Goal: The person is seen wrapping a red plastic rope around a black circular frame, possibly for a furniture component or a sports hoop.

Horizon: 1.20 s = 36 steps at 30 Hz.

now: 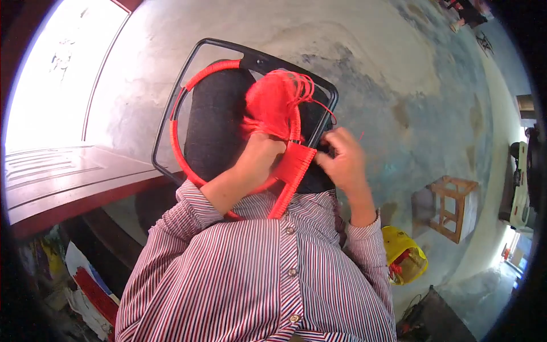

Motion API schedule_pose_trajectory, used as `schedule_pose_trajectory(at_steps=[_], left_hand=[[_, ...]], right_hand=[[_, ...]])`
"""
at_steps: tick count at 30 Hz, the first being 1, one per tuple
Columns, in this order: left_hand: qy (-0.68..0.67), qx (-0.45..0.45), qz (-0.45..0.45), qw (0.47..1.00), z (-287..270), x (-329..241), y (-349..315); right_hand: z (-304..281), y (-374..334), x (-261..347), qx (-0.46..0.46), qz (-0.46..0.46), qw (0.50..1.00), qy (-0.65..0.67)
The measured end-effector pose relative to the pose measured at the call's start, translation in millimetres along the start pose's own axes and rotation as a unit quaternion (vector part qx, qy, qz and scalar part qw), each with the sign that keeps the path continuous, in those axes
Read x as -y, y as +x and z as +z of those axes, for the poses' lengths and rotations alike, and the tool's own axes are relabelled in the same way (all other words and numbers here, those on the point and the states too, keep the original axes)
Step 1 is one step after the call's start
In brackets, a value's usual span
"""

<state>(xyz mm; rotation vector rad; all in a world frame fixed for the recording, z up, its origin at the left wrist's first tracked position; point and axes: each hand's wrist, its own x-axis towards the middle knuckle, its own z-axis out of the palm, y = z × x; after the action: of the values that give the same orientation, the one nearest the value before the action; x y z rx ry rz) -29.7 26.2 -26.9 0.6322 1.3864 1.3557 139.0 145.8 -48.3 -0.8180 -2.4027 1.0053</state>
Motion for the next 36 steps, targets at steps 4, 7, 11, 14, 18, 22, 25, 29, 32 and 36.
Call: schedule_pose_trajectory(at_steps=[4, 7, 11, 14, 18, 22, 25, 29, 32, 36], left_hand=[[0.135, 0.060, -0.018, 0.989, -17, 31, 5], [0.240, 0.103, 0.108, 0.959, -31, 47, 9], [-0.288, -0.026, -0.179, 0.940, 8, -3, 5], [-0.271, -0.010, -0.191, 0.943, 2, -1, 4], [-0.256, -0.028, -0.150, 0.955, 6, -7, 4], [-0.220, -0.019, -0.133, 0.966, 7, -5, 2], [-0.230, 0.005, -0.138, 0.963, 5, 0, 1], [-0.179, 0.008, -0.135, 0.974, 4, -3, -6], [-0.153, 0.003, -0.081, 0.985, 6, -1, -6], [-0.114, -0.006, -0.095, 0.989, 5, 2, -5]], right_hand=[[21, 4, 20, -0.087, -0.052, 0.994, 0.044], [14, -2, -4, -0.091, -0.040, 0.992, 0.073], [-32, -29, -21, -0.188, 0.049, 0.864, 0.465], [-87, -61, -40, -0.129, -0.002, 0.686, 0.716], [-131, -77, -69, -0.145, -0.035, 0.649, 0.746], [-83, -60, -37, -0.286, 0.163, 0.699, 0.635], [-23, -29, 8, -0.115, 0.223, 0.814, 0.524], [4, -21, 17, -0.066, 0.194, 0.863, 0.462], [-19, -21, -1, -0.057, 0.208, 0.803, 0.556], [-27, -28, 15, -0.073, 0.199, 0.710, 0.671]])
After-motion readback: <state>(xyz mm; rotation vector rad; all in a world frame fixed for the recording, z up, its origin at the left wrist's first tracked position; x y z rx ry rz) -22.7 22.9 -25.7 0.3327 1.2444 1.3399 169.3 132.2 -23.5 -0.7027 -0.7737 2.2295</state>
